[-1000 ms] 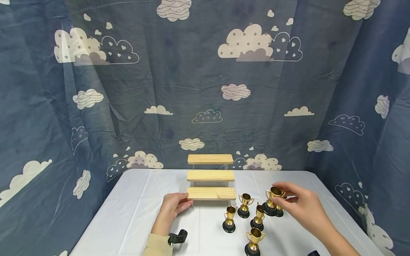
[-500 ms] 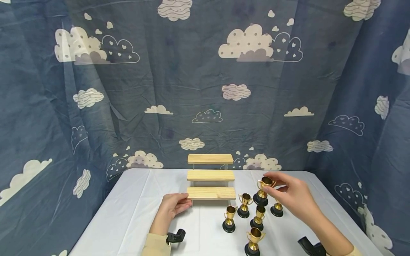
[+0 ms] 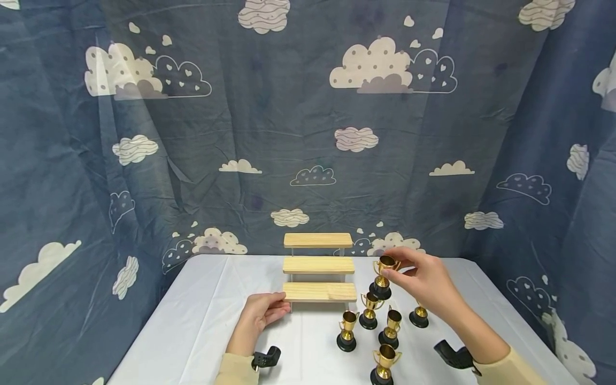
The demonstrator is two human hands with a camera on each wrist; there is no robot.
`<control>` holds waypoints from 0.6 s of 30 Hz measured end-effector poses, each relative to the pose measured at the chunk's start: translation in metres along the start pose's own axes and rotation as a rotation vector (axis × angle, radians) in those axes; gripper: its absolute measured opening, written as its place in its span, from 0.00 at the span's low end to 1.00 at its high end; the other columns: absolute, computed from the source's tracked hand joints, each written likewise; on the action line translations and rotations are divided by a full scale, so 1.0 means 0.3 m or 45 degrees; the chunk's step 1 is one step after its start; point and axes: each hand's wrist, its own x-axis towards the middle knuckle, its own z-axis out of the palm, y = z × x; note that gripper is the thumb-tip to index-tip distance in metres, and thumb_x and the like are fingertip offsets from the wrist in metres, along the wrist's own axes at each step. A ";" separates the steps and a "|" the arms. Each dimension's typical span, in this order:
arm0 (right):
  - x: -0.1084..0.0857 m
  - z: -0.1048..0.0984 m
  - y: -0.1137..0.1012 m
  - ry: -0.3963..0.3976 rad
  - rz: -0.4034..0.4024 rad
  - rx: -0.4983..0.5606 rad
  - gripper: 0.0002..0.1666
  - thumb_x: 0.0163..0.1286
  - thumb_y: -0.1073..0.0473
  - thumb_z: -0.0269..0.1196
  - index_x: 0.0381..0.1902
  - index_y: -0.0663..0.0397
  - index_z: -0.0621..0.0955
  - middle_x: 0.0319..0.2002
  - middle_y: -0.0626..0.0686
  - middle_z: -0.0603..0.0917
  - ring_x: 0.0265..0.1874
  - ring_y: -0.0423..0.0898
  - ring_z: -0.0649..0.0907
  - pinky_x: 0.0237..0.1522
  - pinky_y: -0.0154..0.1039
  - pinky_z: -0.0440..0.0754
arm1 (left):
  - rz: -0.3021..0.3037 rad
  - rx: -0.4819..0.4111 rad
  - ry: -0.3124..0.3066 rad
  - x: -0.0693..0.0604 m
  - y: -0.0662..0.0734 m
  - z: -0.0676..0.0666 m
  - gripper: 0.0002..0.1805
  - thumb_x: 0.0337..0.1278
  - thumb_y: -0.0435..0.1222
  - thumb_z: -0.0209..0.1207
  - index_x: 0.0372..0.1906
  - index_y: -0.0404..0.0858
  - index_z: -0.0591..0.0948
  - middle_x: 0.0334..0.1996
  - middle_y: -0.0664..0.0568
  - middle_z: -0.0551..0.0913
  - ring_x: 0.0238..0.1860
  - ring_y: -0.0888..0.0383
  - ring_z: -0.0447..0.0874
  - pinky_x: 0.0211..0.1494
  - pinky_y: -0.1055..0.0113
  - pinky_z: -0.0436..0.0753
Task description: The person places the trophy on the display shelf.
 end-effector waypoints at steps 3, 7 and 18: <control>0.019 0.007 -0.007 -0.001 -0.025 0.015 0.22 0.63 0.49 0.74 0.55 0.38 0.83 0.42 0.40 0.86 0.39 0.40 0.83 0.37 0.34 0.87 | -0.002 -0.004 0.000 0.001 -0.001 -0.002 0.13 0.56 0.29 0.69 0.43 0.23 0.84 0.29 0.39 0.88 0.30 0.51 0.90 0.37 0.65 0.89; 0.045 0.016 -0.021 0.000 -0.033 0.045 0.23 0.63 0.49 0.74 0.56 0.40 0.83 0.43 0.40 0.86 0.40 0.40 0.83 0.38 0.34 0.87 | 0.018 0.011 -0.008 -0.002 0.005 -0.003 0.13 0.57 0.29 0.68 0.44 0.23 0.83 0.28 0.39 0.88 0.29 0.52 0.90 0.36 0.65 0.89; 0.136 0.049 -0.073 -0.044 -0.091 0.093 0.21 0.64 0.49 0.73 0.55 0.38 0.82 0.44 0.39 0.85 0.38 0.37 0.83 0.40 0.36 0.87 | 0.018 0.020 -0.028 0.001 -0.002 -0.007 0.14 0.57 0.29 0.68 0.44 0.24 0.84 0.31 0.38 0.88 0.30 0.52 0.90 0.36 0.66 0.89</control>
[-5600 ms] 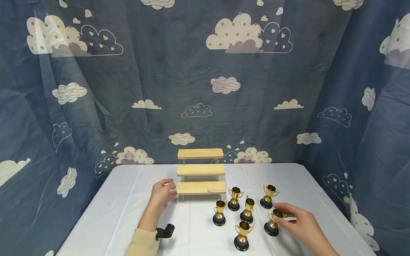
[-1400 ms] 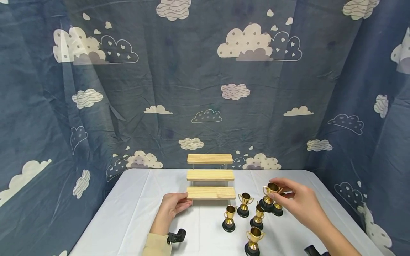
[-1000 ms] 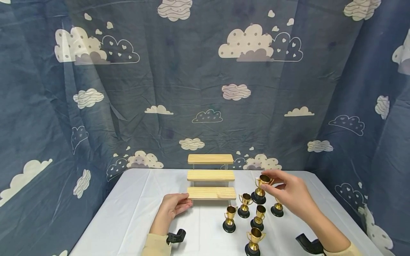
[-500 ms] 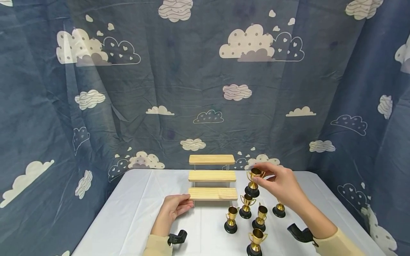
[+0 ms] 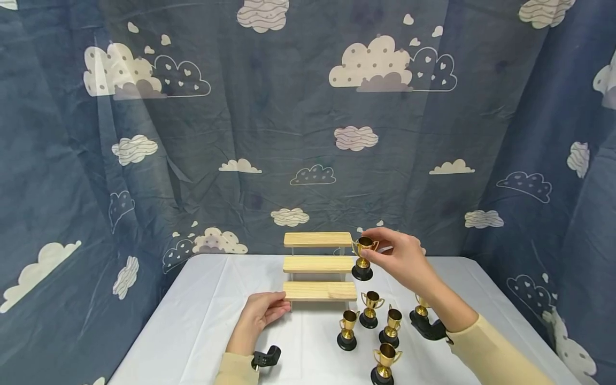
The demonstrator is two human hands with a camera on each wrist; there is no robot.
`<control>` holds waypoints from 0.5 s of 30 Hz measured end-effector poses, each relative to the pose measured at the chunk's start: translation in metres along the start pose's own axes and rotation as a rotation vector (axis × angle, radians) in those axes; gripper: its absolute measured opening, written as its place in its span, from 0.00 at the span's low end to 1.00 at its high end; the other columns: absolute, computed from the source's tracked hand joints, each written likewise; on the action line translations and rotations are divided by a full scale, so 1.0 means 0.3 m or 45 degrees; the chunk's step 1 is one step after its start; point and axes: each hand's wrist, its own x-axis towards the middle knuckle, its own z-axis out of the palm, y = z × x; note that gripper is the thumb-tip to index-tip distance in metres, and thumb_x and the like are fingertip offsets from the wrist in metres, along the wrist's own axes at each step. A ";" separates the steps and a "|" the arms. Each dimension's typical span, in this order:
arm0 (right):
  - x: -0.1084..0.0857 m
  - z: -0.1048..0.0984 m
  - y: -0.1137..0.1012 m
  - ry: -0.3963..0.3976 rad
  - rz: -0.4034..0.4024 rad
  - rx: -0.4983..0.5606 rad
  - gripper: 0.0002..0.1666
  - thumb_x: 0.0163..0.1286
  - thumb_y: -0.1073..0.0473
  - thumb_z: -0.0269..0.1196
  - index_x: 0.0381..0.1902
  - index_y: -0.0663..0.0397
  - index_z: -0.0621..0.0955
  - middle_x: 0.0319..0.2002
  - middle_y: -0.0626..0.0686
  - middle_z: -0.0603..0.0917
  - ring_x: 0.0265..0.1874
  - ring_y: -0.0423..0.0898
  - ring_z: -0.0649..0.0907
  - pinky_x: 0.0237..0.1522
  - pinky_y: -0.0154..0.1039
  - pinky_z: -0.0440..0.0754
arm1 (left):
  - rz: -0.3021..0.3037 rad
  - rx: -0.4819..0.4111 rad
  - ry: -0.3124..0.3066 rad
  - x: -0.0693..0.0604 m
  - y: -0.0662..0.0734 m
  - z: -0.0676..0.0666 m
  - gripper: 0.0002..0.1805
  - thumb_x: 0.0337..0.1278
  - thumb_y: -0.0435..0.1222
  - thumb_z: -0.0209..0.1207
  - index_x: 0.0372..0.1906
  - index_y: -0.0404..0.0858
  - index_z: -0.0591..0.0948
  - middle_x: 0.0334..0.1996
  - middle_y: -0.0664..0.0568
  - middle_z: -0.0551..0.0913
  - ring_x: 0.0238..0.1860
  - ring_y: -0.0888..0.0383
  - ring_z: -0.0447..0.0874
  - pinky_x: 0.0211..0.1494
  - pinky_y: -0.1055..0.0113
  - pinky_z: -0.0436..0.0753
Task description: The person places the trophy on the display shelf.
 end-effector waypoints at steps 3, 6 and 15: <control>0.017 0.009 -0.004 -0.008 -0.004 0.027 0.22 0.65 0.48 0.73 0.56 0.38 0.82 0.44 0.40 0.85 0.39 0.38 0.84 0.40 0.36 0.87 | 0.012 0.008 -0.020 -0.002 -0.005 0.001 0.15 0.58 0.30 0.68 0.46 0.23 0.83 0.30 0.37 0.88 0.30 0.52 0.90 0.36 0.66 0.89; 0.032 0.019 -0.001 -0.005 -0.006 0.038 0.22 0.65 0.47 0.72 0.56 0.38 0.82 0.44 0.41 0.85 0.40 0.39 0.84 0.41 0.38 0.87 | 0.034 0.011 -0.039 -0.006 -0.006 0.000 0.16 0.58 0.30 0.67 0.47 0.22 0.83 0.30 0.37 0.88 0.31 0.52 0.90 0.36 0.67 0.89; 0.071 0.058 0.017 -0.025 0.056 0.045 0.23 0.65 0.44 0.71 0.56 0.38 0.82 0.45 0.41 0.85 0.40 0.42 0.84 0.40 0.46 0.85 | 0.020 0.003 -0.022 -0.002 -0.004 -0.003 0.15 0.57 0.30 0.68 0.45 0.23 0.83 0.30 0.38 0.88 0.30 0.52 0.90 0.35 0.67 0.89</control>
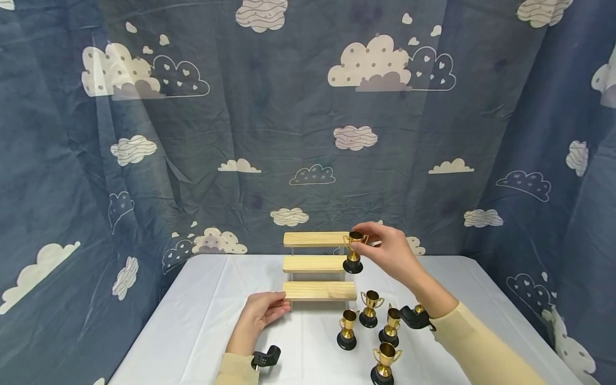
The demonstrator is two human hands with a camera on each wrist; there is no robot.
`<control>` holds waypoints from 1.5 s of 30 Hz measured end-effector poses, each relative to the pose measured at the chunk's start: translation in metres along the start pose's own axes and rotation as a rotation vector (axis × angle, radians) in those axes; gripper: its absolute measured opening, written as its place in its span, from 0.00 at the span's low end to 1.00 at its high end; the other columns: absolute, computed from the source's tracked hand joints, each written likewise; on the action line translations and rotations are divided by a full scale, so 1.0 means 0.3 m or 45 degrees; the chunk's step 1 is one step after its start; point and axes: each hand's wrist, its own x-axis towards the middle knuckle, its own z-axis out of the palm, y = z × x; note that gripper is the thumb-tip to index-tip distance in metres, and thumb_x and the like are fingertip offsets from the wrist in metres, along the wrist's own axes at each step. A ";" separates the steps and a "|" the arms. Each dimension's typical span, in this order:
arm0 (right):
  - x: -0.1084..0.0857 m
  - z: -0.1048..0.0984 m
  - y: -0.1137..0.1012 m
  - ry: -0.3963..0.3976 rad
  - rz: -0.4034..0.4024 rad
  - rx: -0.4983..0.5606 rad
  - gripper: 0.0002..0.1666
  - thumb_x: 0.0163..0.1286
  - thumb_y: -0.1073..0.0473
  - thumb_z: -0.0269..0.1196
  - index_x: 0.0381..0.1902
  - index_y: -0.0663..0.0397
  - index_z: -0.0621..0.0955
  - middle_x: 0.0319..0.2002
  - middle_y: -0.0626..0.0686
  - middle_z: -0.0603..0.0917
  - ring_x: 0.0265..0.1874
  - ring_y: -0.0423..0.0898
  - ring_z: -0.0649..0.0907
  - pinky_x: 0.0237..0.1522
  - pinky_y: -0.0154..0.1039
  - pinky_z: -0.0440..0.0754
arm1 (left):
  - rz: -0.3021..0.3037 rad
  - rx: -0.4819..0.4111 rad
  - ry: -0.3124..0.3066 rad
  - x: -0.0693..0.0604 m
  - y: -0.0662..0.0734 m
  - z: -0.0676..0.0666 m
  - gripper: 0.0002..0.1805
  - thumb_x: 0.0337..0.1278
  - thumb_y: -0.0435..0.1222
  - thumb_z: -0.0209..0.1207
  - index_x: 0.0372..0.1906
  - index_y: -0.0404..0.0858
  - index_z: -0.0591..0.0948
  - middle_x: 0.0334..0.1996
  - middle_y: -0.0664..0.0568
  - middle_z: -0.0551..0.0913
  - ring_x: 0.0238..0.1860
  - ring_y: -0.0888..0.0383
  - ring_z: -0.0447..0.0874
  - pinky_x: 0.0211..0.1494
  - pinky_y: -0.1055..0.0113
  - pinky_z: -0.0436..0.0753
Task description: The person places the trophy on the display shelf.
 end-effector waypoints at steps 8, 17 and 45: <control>0.059 0.028 -0.022 -0.011 -0.031 -0.002 0.20 0.65 0.47 0.72 0.54 0.39 0.83 0.44 0.40 0.85 0.39 0.40 0.84 0.40 0.47 0.84 | -0.001 0.015 -0.007 -0.001 0.002 0.001 0.14 0.56 0.30 0.68 0.44 0.23 0.84 0.29 0.39 0.88 0.30 0.53 0.90 0.35 0.68 0.89; 0.143 0.066 -0.024 -0.042 -0.016 -0.017 0.20 0.65 0.46 0.72 0.54 0.39 0.83 0.41 0.40 0.85 0.38 0.41 0.84 0.41 0.48 0.83 | 0.014 0.017 -0.035 -0.008 0.002 -0.003 0.15 0.58 0.30 0.67 0.47 0.22 0.83 0.29 0.39 0.88 0.30 0.53 0.90 0.35 0.67 0.89; 0.401 0.165 0.018 -0.086 0.068 -0.035 0.21 0.67 0.45 0.70 0.55 0.42 0.83 0.48 0.46 0.84 0.43 0.45 0.83 0.44 0.47 0.84 | 0.007 0.015 -0.010 0.001 -0.002 0.001 0.15 0.58 0.30 0.67 0.47 0.23 0.83 0.28 0.40 0.88 0.29 0.53 0.90 0.35 0.67 0.89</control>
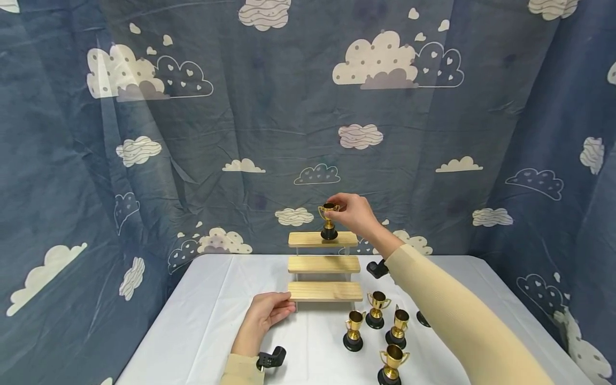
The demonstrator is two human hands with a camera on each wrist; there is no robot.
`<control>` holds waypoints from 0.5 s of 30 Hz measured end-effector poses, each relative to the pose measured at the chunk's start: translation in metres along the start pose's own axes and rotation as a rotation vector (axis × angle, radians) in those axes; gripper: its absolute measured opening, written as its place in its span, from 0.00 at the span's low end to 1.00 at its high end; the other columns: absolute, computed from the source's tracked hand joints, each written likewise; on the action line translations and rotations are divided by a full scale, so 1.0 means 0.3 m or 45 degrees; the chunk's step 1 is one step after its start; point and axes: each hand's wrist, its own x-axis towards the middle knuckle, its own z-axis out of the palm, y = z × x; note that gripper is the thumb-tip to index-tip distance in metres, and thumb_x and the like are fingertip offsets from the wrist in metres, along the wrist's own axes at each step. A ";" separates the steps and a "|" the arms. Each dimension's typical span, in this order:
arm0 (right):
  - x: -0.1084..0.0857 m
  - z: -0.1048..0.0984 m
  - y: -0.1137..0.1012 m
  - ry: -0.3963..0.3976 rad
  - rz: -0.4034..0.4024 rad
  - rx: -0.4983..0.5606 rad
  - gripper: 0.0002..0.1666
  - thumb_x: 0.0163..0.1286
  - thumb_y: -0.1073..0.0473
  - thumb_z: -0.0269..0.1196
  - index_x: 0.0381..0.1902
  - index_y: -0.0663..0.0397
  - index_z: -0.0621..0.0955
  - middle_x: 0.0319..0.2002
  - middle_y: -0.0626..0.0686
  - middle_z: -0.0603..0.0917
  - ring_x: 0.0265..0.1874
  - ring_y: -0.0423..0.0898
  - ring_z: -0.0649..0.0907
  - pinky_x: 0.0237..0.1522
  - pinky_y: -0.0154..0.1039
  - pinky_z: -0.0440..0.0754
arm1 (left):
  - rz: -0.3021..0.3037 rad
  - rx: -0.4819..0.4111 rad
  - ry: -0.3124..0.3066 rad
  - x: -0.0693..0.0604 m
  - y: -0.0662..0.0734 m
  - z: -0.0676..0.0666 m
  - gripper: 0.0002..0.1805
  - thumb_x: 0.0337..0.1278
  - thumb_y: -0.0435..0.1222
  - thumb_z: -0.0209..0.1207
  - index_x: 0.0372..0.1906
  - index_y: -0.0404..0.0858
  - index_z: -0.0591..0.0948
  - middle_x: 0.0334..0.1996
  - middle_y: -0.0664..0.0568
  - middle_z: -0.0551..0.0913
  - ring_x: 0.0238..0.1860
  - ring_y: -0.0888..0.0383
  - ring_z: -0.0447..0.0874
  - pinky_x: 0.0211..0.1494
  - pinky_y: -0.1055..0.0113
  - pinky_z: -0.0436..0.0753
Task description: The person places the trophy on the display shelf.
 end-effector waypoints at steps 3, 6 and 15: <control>0.009 0.011 0.008 -0.002 0.012 0.010 0.21 0.66 0.47 0.71 0.55 0.44 0.84 0.49 0.48 0.85 0.43 0.46 0.84 0.43 0.48 0.84 | -0.009 -0.010 -0.006 0.005 -0.001 0.005 0.14 0.57 0.30 0.68 0.44 0.23 0.83 0.28 0.40 0.88 0.29 0.53 0.90 0.34 0.68 0.89; 0.018 0.021 0.016 -0.001 0.021 0.006 0.21 0.66 0.47 0.71 0.54 0.44 0.84 0.50 0.49 0.85 0.44 0.48 0.84 0.44 0.49 0.84 | -0.023 -0.017 -0.008 0.008 0.001 0.009 0.13 0.56 0.31 0.69 0.42 0.24 0.84 0.27 0.41 0.88 0.28 0.54 0.90 0.34 0.69 0.88; 0.044 0.062 0.040 -0.027 0.037 -0.050 0.22 0.67 0.45 0.70 0.55 0.44 0.84 0.53 0.50 0.84 0.49 0.50 0.82 0.50 0.52 0.82 | -0.023 -0.022 0.004 0.007 0.006 0.004 0.14 0.56 0.31 0.69 0.41 0.23 0.84 0.27 0.40 0.88 0.28 0.54 0.90 0.32 0.70 0.88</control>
